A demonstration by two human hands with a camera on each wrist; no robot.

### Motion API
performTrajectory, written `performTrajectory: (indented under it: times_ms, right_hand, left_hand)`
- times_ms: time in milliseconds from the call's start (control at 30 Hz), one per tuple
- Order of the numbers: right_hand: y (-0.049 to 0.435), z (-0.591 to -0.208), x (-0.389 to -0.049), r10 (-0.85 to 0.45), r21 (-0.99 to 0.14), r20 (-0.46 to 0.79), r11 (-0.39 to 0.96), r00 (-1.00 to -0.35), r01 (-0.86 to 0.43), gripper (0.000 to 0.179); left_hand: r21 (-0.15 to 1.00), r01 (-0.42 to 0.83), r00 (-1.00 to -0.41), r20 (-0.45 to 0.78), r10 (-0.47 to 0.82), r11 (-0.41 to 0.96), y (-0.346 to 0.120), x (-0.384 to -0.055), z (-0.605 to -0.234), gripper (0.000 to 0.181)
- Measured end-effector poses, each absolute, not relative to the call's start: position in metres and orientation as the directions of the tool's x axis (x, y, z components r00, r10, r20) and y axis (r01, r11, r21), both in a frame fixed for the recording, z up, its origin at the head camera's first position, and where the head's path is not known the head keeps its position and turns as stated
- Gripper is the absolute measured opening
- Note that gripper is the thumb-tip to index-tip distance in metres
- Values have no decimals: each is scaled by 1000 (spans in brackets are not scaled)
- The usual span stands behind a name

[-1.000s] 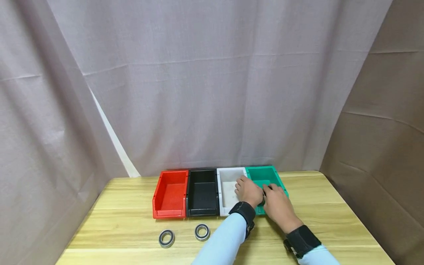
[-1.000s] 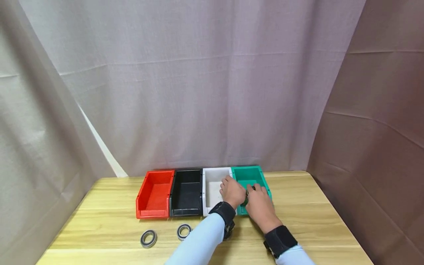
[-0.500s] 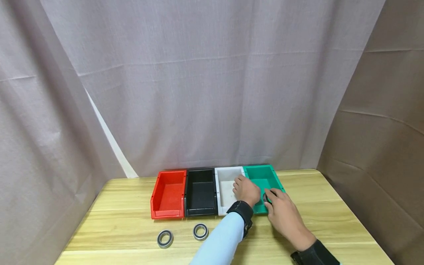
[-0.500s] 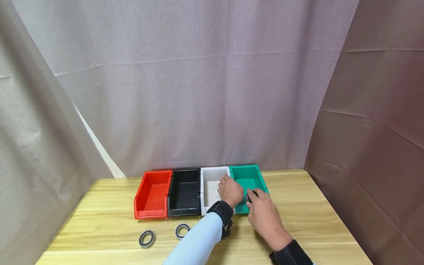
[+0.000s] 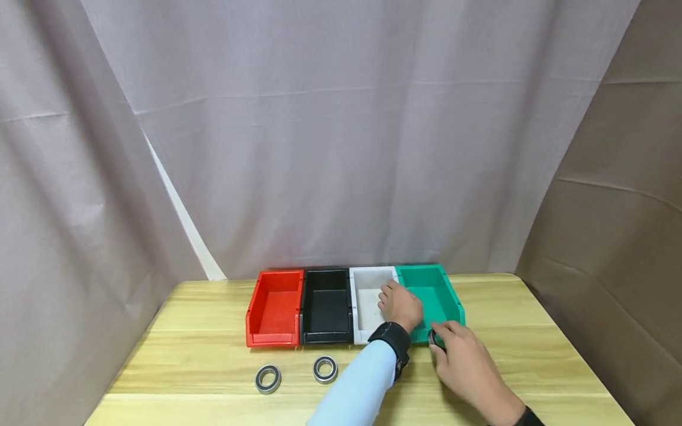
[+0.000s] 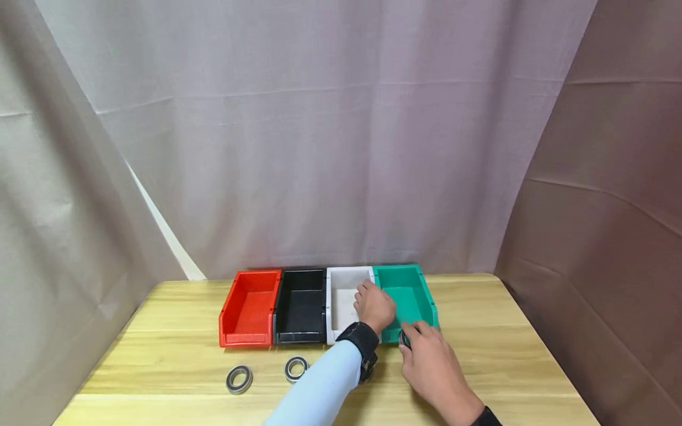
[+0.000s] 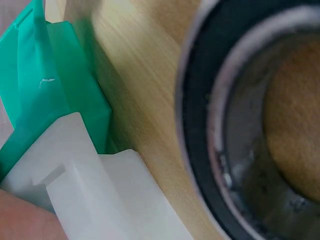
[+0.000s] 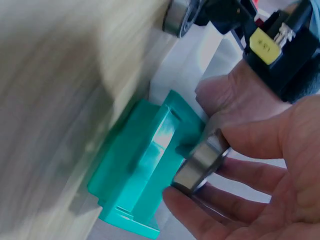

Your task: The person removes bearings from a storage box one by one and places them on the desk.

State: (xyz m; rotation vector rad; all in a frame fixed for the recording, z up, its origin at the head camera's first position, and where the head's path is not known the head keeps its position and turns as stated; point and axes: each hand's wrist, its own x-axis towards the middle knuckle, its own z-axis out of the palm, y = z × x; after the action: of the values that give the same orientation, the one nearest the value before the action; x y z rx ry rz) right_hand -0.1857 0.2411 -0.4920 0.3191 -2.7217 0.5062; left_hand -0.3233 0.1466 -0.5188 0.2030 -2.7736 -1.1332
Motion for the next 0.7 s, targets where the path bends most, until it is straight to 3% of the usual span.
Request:
performTrajectory:
  times_ms: [467,700]
  right_hand:
    - [242,-508,-185,-173,-307,95,932,-980,-194,31]
    - [242,-514,-186,-187,-285,63,938,-980,-198,19]
  left_hand:
    - [685,-85,-980,72,-183,724,147,-323,-520,44]
    - [706,-72,-979,86,-186,705,148,-322,-521,44]
